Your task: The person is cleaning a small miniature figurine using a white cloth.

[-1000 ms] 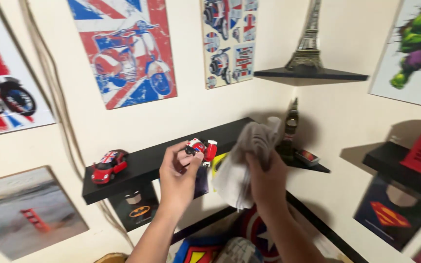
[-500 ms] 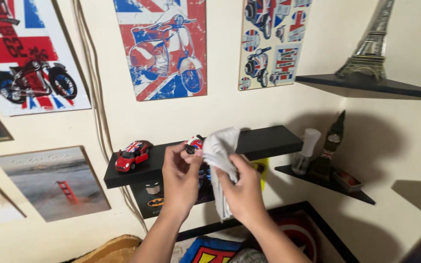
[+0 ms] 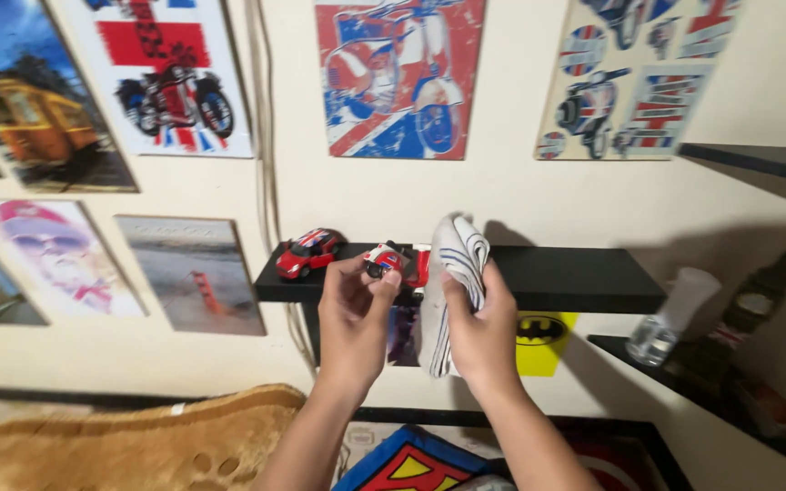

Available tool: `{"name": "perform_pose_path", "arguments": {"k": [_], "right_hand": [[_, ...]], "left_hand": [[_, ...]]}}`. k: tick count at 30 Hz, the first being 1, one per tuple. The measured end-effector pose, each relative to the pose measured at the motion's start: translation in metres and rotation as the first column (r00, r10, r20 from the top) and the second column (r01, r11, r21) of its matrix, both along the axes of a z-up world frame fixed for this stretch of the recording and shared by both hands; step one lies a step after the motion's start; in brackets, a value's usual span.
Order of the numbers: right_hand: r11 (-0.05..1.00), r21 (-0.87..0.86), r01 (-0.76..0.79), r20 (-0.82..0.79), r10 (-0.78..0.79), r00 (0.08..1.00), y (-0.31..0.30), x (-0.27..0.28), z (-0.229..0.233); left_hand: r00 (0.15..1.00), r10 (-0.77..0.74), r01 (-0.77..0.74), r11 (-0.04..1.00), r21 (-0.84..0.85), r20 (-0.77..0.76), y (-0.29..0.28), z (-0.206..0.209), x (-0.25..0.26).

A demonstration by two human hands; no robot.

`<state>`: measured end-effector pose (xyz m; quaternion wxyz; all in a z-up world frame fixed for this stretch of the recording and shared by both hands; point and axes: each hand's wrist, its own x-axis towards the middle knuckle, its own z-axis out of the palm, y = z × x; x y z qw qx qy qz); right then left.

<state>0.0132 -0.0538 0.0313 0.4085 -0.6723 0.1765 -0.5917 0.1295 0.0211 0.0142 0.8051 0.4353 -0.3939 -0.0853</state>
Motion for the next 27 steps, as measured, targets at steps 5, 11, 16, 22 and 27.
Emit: {"name": "perform_pose_path", "arguments": {"k": [5, 11, 16, 22, 27], "right_hand": [[0.98, -0.013, -0.198, -0.061, 0.197, 0.979, 0.003, 0.02, -0.013], [0.925, 0.0, -0.38, -0.104, 0.378, 0.92, 0.028, 0.048, -0.027], [0.772, -0.016, -0.635, -0.063, 0.633, 0.772, 0.074, 0.063, -0.047], [0.809, 0.067, -0.584, -0.113, 0.587, 0.801, 0.095, 0.07, -0.047], [0.695, -0.023, -0.719, -0.121, 0.712, 0.692, 0.122, 0.083, -0.048]], "left_hand": [[0.984, 0.16, -0.161, 0.987, -0.014, -0.085, 0.021, -0.006, 0.012], [0.925, 0.362, -0.361, 0.932, 0.031, -0.116, 0.076, -0.027, 0.017], [0.831, 0.517, -0.487, 0.855, 0.18, -0.207, 0.134, -0.02, 0.017], [0.834, 0.516, -0.475, 0.852, 0.218, -0.198, 0.162, -0.029, 0.018], [0.789, 0.554, -0.518, 0.833, 0.195, -0.267, 0.192, -0.042, 0.042]]}}
